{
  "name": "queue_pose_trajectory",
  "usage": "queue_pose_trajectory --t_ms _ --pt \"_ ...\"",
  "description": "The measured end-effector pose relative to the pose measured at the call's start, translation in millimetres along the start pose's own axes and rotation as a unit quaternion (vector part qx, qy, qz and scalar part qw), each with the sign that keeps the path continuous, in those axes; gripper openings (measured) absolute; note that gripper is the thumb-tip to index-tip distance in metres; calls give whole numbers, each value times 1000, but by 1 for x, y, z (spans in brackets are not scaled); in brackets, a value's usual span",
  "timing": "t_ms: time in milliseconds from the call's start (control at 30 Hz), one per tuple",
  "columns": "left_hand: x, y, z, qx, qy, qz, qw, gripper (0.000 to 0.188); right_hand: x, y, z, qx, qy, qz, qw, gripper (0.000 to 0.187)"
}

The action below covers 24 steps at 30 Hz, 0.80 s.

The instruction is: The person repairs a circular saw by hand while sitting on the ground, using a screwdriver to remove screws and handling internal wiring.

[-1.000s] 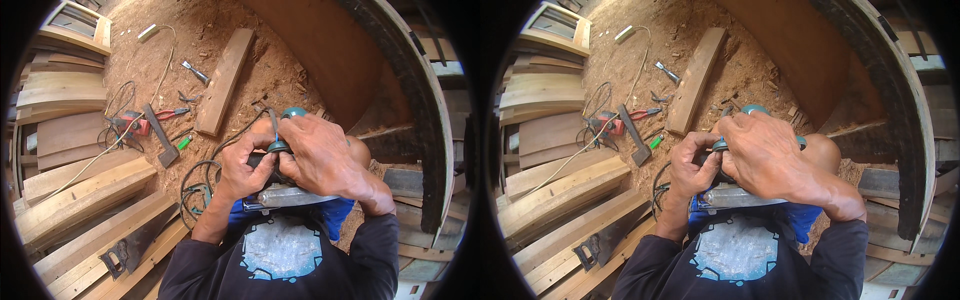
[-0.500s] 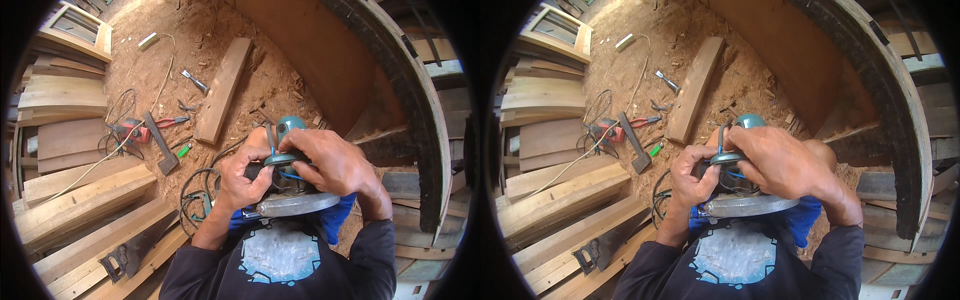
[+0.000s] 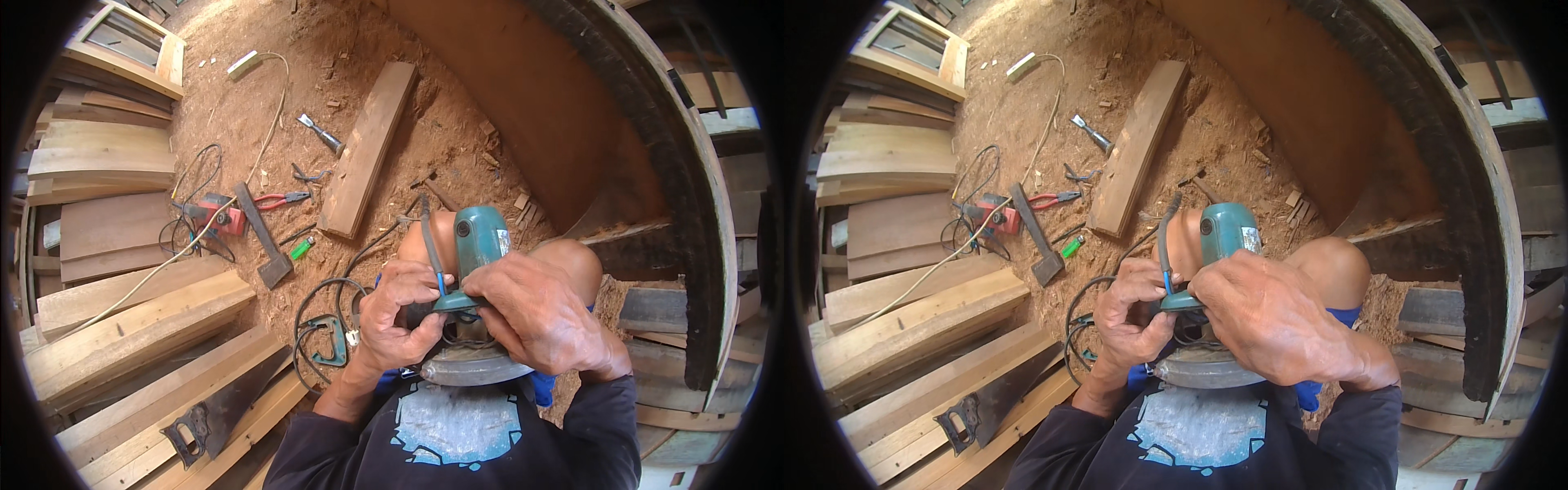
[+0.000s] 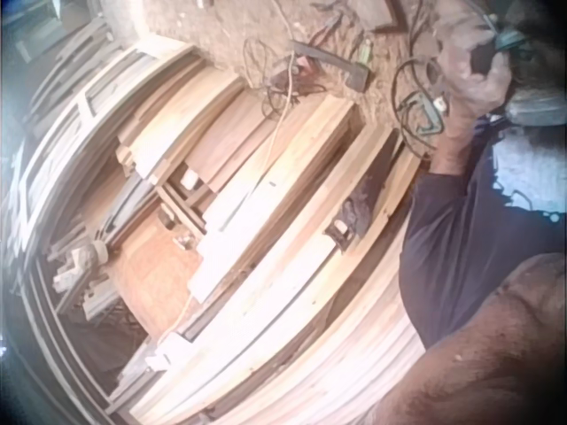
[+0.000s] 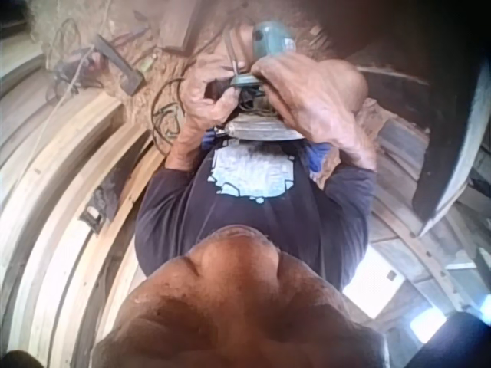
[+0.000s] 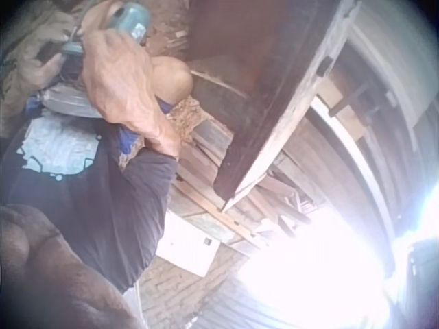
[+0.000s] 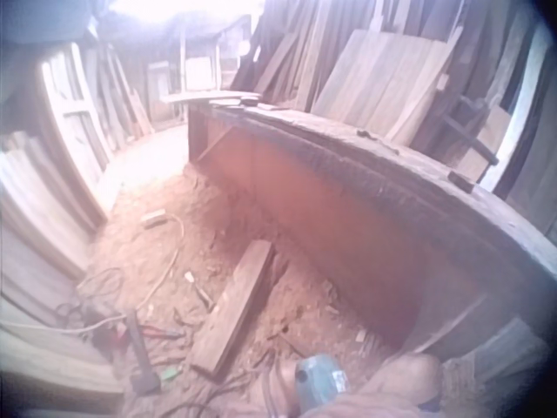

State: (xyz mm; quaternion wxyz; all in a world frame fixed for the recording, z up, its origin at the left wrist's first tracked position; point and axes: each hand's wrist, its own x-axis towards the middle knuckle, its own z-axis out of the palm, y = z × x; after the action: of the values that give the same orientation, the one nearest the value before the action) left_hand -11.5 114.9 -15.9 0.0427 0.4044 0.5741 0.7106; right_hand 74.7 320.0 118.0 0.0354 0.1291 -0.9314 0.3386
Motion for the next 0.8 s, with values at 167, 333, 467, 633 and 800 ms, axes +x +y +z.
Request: queue_pose_trajectory --t_ms 167,333,467,633,800 --pt "-2 -7 -1 -85 -8 -54 995 34 6 2 -4 -10 -19 31 999 32" --pt "5 -7 2 -73 34 -90 993 33 9 9 -5 -6 -6 32 999 32" --pt "6 -6 2 -60 15 -90 994 36 7 11 -4 12 8 23 1000 32" --pt "-1 -7 -1 -65 -21 -47 997 39 0 3 -2 3 8 0 1000 36" --pt "-7 -3 2 -21 25 1 999 35 -2 2 3 -30 20 -20 999 36"
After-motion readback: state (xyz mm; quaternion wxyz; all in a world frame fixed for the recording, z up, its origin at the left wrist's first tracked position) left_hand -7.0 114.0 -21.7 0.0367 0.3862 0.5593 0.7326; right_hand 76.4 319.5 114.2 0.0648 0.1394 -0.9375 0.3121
